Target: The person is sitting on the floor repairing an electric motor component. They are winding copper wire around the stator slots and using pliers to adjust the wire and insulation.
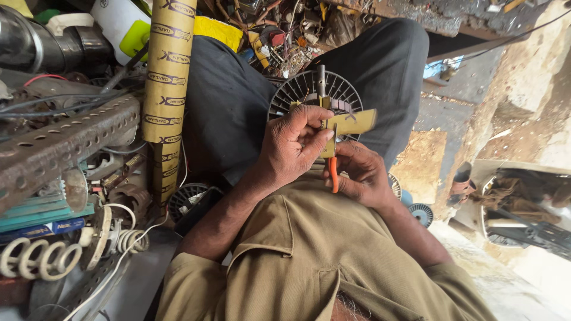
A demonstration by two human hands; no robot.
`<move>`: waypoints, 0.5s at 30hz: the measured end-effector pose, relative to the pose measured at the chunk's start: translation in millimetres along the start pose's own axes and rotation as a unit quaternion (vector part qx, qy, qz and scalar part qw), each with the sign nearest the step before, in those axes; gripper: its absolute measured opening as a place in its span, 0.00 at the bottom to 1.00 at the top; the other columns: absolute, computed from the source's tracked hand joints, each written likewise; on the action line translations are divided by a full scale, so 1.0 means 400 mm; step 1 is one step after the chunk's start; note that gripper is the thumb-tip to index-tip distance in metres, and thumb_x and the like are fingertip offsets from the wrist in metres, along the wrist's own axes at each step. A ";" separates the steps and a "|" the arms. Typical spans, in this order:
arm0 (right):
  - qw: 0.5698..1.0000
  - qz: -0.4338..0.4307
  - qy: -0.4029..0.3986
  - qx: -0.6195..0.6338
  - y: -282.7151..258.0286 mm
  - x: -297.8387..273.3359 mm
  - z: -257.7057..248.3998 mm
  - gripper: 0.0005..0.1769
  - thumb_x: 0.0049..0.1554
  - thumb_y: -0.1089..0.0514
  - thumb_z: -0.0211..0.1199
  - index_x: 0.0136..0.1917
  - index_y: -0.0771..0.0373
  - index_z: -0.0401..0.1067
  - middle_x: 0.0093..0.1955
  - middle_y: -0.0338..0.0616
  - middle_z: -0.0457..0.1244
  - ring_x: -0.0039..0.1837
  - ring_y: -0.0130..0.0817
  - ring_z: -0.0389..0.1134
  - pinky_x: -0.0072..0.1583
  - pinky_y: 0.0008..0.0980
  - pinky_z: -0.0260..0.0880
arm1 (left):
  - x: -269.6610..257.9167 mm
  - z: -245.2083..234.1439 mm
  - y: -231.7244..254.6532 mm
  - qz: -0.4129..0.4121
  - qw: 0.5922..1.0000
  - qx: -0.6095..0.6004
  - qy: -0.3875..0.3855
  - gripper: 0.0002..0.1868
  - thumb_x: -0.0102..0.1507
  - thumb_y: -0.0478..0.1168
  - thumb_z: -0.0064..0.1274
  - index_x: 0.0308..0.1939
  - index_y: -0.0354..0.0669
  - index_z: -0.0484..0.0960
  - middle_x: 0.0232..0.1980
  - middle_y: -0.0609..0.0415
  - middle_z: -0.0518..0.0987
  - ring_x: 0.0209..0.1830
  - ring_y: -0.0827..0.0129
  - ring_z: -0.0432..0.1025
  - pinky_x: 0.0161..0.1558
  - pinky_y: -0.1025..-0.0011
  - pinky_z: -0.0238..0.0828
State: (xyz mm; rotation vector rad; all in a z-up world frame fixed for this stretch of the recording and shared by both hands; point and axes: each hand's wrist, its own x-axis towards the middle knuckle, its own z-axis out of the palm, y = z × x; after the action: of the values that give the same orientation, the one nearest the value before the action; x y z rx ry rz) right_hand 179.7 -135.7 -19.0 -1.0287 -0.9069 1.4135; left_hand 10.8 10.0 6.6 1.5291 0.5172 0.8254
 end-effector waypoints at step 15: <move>1.000 -0.002 -0.018 -0.004 0.009 -0.008 -0.013 0.30 0.58 0.69 0.70 0.71 0.72 0.66 0.61 0.45 0.62 0.58 0.32 0.71 0.61 0.32 0.76 | -0.011 -0.006 -0.001 -0.075 0.987 -0.144 -0.010 0.10 0.69 0.27 0.55 0.54 0.35 0.75 0.41 0.59 0.79 0.39 0.84 0.76 0.41 0.82 0.78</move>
State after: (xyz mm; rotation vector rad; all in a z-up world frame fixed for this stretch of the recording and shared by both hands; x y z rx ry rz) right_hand 183.3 -139.4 -23.8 -1.0095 -0.9421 1.4294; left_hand 6.2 8.6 5.4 1.2169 0.4706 0.7325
